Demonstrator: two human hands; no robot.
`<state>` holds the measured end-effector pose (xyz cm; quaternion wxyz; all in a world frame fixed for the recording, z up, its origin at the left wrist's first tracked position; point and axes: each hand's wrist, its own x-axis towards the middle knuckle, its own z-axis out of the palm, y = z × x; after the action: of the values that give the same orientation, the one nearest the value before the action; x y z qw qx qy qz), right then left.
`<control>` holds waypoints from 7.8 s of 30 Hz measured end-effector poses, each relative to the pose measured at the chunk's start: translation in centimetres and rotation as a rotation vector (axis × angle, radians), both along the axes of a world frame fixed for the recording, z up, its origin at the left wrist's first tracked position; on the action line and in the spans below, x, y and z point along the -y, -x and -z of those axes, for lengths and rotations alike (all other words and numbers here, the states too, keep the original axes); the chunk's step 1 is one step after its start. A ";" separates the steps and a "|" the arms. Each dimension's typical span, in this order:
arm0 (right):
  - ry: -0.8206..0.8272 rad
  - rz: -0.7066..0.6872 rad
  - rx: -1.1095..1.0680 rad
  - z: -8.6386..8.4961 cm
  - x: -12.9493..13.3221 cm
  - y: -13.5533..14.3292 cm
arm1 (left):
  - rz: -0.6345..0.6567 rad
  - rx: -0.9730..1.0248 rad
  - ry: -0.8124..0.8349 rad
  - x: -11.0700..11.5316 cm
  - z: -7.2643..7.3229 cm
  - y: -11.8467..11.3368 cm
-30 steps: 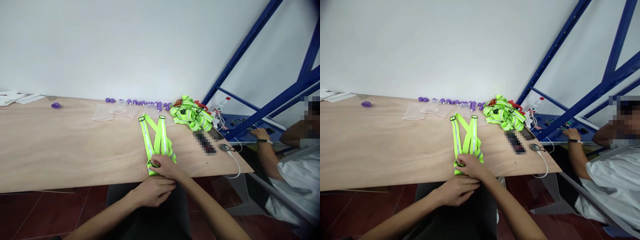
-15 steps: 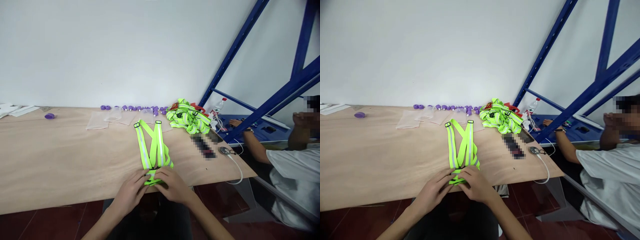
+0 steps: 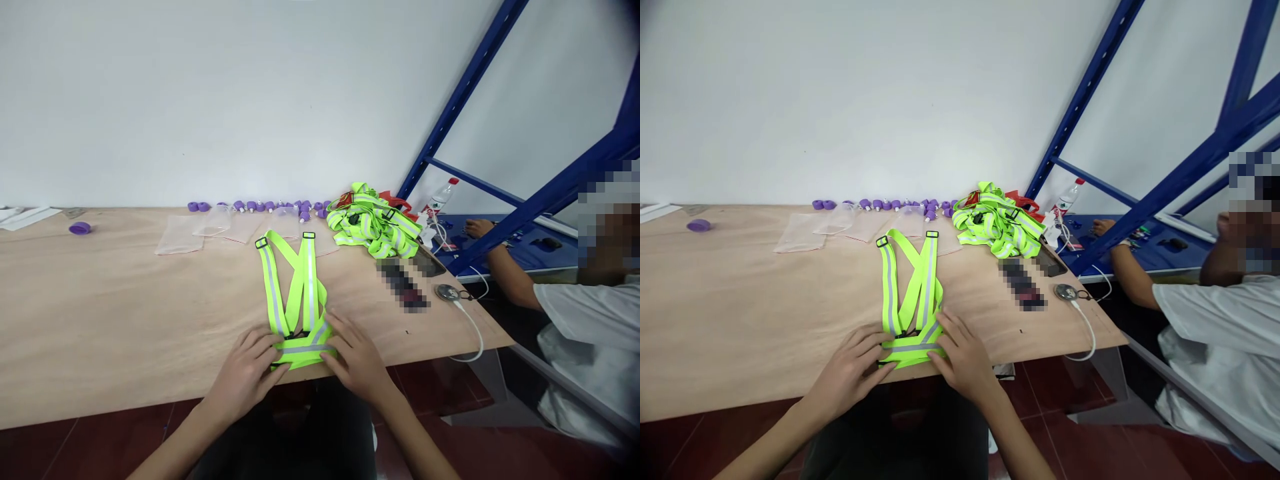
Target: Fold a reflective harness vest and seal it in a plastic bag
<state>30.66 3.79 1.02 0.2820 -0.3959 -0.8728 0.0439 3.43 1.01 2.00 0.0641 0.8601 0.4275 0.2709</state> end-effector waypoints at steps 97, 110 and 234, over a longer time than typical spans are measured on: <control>0.359 0.924 0.074 1.6 -16.2 -15.5 | 0.439 -0.201 0.186 -1.8 -0.5 -1.5; 0.350 0.911 0.082 1.5 -16.3 -15.6 | 0.445 -0.173 0.187 -1.8 -1.0 -1.3; -0.107 -0.043 0.054 -0.1 -2.6 3.1 | -0.233 -0.075 0.104 -1.2 2.1 -0.9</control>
<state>27.52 6.43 1.07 0.2780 -0.3623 -0.8896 -0.0076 4.37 2.19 -0.10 0.0606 0.8096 0.5401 0.2216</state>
